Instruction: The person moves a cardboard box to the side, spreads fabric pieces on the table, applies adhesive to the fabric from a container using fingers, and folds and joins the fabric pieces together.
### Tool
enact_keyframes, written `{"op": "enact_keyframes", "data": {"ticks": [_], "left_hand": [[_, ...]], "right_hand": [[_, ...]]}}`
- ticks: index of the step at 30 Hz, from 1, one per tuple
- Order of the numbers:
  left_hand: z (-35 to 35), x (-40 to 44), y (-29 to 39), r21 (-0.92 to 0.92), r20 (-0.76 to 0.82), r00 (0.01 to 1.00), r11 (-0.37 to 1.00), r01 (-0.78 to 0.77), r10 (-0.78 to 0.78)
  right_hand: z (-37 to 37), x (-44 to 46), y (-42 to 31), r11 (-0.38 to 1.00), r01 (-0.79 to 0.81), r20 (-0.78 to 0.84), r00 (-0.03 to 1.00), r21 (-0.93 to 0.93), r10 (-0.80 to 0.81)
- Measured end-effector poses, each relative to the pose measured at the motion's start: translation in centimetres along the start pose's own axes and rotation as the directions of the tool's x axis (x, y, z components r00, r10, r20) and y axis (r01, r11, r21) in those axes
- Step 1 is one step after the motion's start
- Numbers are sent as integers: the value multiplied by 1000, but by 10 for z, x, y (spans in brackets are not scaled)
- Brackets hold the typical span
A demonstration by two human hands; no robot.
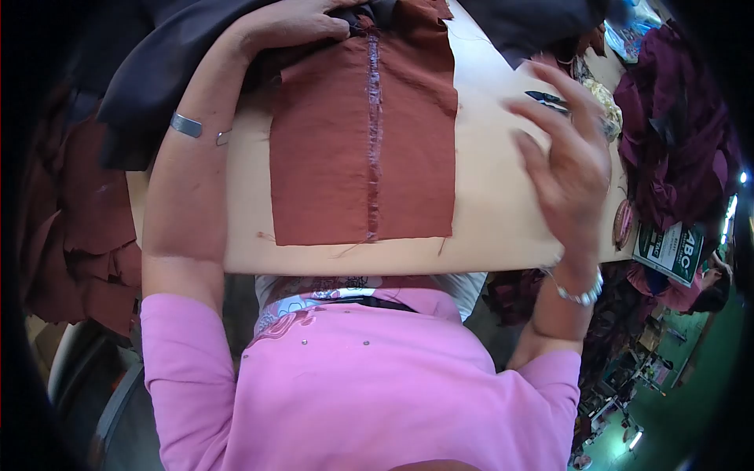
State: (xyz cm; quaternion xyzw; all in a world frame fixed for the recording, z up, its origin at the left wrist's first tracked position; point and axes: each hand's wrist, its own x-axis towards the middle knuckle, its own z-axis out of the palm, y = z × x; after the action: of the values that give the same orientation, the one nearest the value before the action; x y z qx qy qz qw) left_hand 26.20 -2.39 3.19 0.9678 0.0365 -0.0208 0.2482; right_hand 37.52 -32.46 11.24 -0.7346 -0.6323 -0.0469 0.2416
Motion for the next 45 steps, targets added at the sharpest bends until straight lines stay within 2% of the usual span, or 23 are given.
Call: {"op": "enact_keyframes", "data": {"ticks": [1, 3, 6, 11, 13, 15, 16, 19, 22, 25, 28, 31, 34, 37, 40, 44, 45], "left_hand": [[-1, 0, 1, 0, 3, 1000, 1000, 5, -5], [0, 0, -3, -23, 3, 1000, 999, -30, 30], [-2, -3, 2, -16, -1, 999, 999, -43, 43], [-3, -1, 3, 8, -6, 999, 999, -32, 32], [-1, -1, -1, -13, -29, 997, 997, -76, 76], [3, 5, -9, 4, -53, 990, 991, -131, 131], [3, 3, -6, -23, -98, 989, 994, -110, 107], [2, 4, -5, -22, -101, 986, 990, -137, 135], [2, 4, -3, -6, -126, 981, 989, -150, 148], [4, 7, -7, 17, -137, 972, 981, -191, 191], [5, 8, -9, 14, -141, 967, 978, -210, 210], [4, 8, -8, 9, -142, 968, 978, -207, 206], [2, 7, -6, 38, -123, 978, 986, -165, 168], [2, 6, -5, 20, -121, 976, 984, -178, 179], [-1, 3, 1, 18, -119, 980, 987, -158, 159], [-4, 0, 7, 1, -123, 983, 990, -139, 138], [-5, -3, 11, 4, -126, 981, 989, -146, 145]], "right_hand": [[24, 13, -4, 982, 3, -13, 1000, 191, -1], [59, 41, -4, 966, 128, 25, 990, 223, -137], [100, 62, 7, 910, -80, 115, 993, 406, 36], [117, 70, 10, 970, 0, 75, 997, 242, -19], [118, 70, 10, 982, 9, 69, 997, 189, -23], [119, 69, 7, 982, -4, 72, 997, 186, -10], [119, 69, 5, 983, -10, 72, 997, 184, -4], [122, 71, 2, 999, 43, 55, 998, 18, -43], [111, 75, -11, 997, 56, 102, 994, -56, -50], [112, 76, -4, 996, 55, 109, 992, 73, -63], [109, 77, -5, 994, 15, 125, 992, 107, -29], [108, 70, -4, 990, 54, 144, 987, 129, -73], [109, 69, -4, 966, -102, 231, 972, 238, 46], [122, 61, 2, 979, -12, 108, 994, 202, -11], [112, 38, -12, 995, 87, 84, 992, 58, -91], [98, 17, -24, 979, 44, 216, 972, 201, -88], [100, 19, -23, 981, 42, 180, 981, 189, -77]]}}
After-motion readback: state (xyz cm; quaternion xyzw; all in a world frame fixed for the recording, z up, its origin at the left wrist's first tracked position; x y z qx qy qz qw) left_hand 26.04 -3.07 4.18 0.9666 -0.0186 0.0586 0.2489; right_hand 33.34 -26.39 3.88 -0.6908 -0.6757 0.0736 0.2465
